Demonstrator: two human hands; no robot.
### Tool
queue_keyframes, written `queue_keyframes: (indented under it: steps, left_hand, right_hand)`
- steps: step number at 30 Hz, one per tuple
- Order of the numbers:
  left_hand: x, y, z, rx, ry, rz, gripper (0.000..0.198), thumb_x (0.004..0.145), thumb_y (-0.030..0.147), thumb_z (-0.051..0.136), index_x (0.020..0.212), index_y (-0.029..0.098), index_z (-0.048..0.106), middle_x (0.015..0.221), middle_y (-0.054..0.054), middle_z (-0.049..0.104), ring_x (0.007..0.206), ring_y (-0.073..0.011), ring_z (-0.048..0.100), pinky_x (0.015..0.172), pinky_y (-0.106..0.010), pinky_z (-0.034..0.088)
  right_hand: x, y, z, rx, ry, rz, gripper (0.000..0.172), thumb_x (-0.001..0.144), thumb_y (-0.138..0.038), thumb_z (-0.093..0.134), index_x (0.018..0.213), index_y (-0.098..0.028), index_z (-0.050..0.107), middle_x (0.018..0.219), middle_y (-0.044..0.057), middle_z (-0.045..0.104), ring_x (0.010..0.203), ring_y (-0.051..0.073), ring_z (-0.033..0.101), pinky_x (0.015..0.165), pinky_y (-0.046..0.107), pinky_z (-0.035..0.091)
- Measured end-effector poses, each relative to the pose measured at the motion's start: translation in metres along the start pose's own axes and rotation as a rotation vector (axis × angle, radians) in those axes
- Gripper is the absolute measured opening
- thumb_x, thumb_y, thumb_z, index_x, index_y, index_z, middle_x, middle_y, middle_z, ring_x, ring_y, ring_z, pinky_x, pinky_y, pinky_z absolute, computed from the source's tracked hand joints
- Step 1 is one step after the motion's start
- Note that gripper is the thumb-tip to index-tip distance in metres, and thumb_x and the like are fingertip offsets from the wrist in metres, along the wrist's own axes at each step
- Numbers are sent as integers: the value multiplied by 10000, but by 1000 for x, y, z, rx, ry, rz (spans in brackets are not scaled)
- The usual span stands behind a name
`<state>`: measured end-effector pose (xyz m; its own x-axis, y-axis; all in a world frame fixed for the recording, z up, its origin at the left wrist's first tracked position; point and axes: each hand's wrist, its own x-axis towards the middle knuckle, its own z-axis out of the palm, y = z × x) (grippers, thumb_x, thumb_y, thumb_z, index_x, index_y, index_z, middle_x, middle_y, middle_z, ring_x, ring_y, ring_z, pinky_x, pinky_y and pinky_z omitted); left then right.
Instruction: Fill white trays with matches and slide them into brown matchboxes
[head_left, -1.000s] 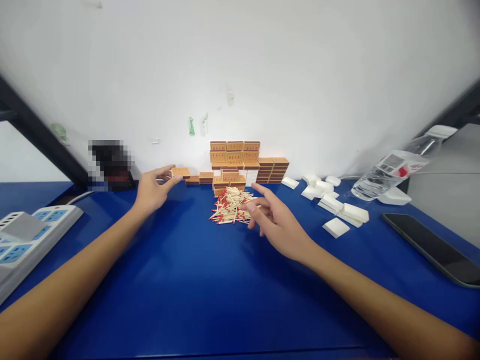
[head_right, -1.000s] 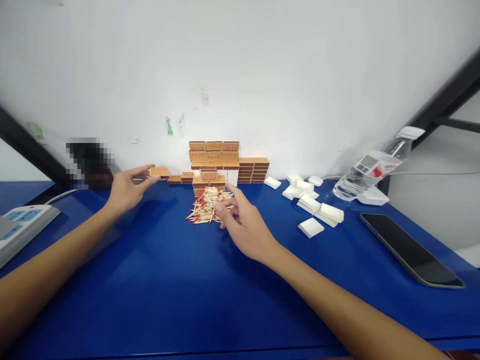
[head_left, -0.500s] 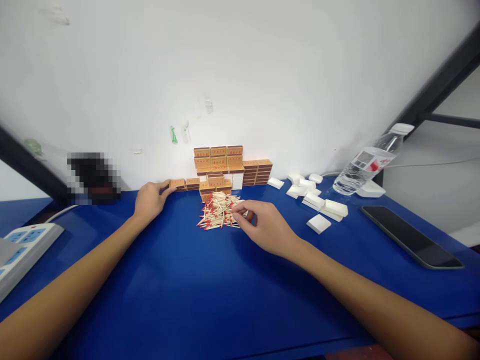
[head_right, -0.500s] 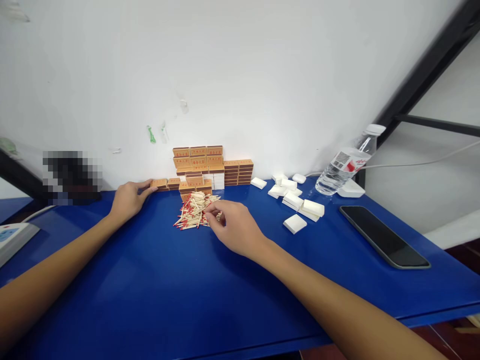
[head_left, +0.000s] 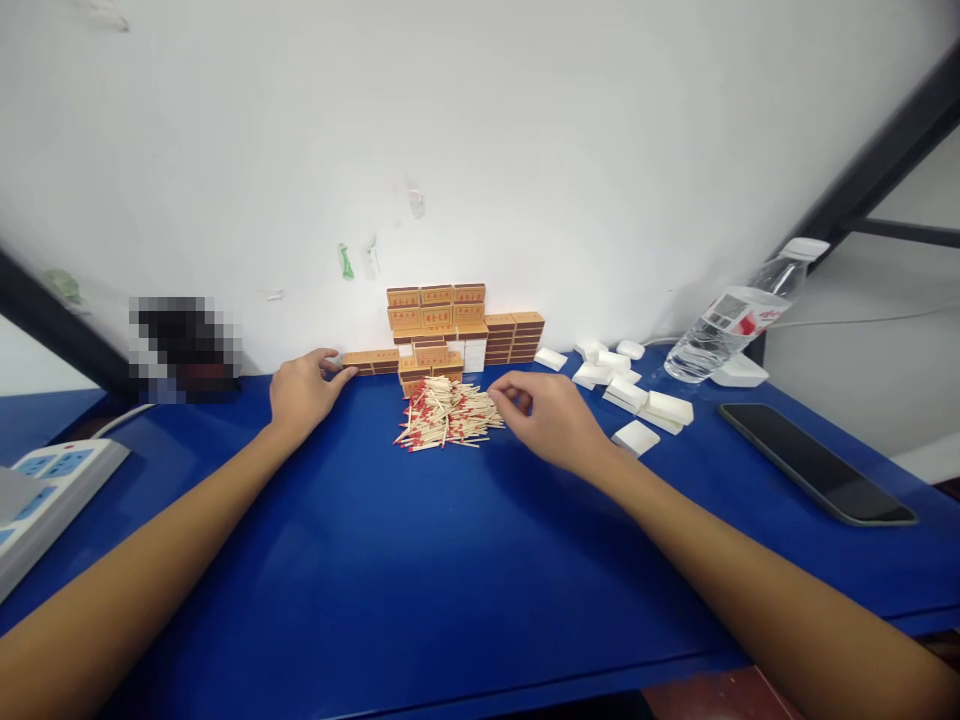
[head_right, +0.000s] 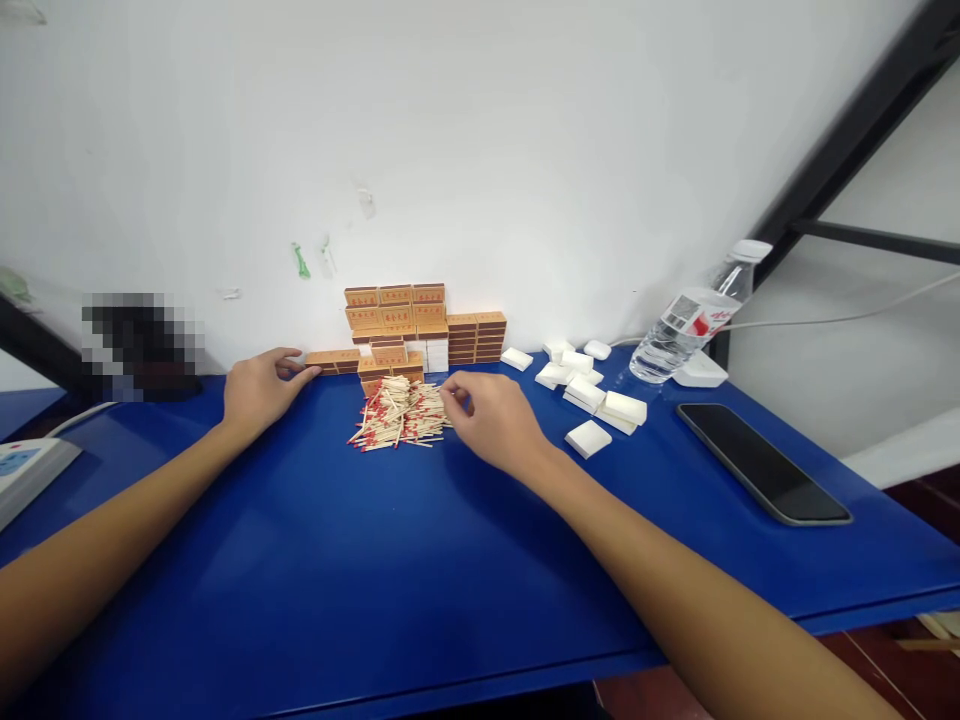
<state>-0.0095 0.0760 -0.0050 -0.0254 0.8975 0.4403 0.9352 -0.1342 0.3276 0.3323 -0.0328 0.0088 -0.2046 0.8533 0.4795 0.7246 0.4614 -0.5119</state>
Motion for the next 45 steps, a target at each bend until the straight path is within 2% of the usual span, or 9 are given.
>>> queue_keyframes:
  steps: [5,11,16,19,23,29,34,37,45]
  left_hand:
    - [0,2,-3,47,5,-5,416,898,512,714,1179,207,748,1046,-84,814,1007,-306,747,883,-390,534]
    - [-4,9,-13,66,56,15,440,906,533,699,1183,194,741,1064,-89,805,1039,-318,735,889,-391,524]
    - [-37,34,-37,-23,136,123,383,955,511,640,1100,181,767,994,-75,803,954,-279,743,869,-375,531]
    - [-68,52,-46,-154,58,243,287,958,456,648,1018,205,773,938,-41,801,834,-232,734,814,-354,543]
    - [-96,59,-45,-197,27,390,250,987,409,616,1041,217,767,905,-41,790,846,-227,719,819,-367,543]
    - [-100,46,-39,-209,-61,476,258,988,392,609,1111,227,766,845,-33,765,787,-206,708,743,-344,544]
    - [-105,50,-37,-223,-124,526,266,1003,393,590,1114,228,766,841,-35,751,750,-188,688,716,-330,540]
    - [-107,52,-36,-220,-147,541,264,1009,392,582,1103,228,767,844,-37,748,744,-185,685,697,-328,537]
    - [-106,50,-42,-253,-116,584,262,1032,374,565,1114,209,753,871,-39,757,771,-176,684,723,-326,541]
  right_hand:
    - [14,28,-35,-329,50,85,271,988,-317,508,943,-195,745,843,77,770,730,214,666,677,338,438]
    - [15,55,-83,-709,-170,165,261,975,-355,545,1030,-204,750,979,115,784,897,296,693,664,369,429]
    - [42,67,-73,-358,-108,117,310,937,-374,636,1152,-173,731,1093,111,771,876,232,699,773,362,512]
    - [71,77,-67,-163,-29,246,495,890,-430,709,1280,-127,681,1174,145,755,897,222,704,795,358,542]
    - [88,93,-78,-243,54,432,389,908,-415,656,1127,-110,755,1082,169,767,893,250,704,793,387,541]
    - [57,115,-97,-345,-244,500,309,769,-470,775,868,-178,798,839,90,777,728,232,689,646,348,506]
    - [52,126,-74,-562,-289,338,540,823,-577,703,1113,-131,796,1092,156,784,953,282,707,810,376,519]
    - [62,127,-56,-616,-316,314,486,812,-541,718,1033,-120,820,1027,177,781,1034,335,674,901,433,485]
    - [37,79,-79,-619,-369,280,301,816,-402,752,990,-158,781,979,118,774,846,266,677,712,351,456]
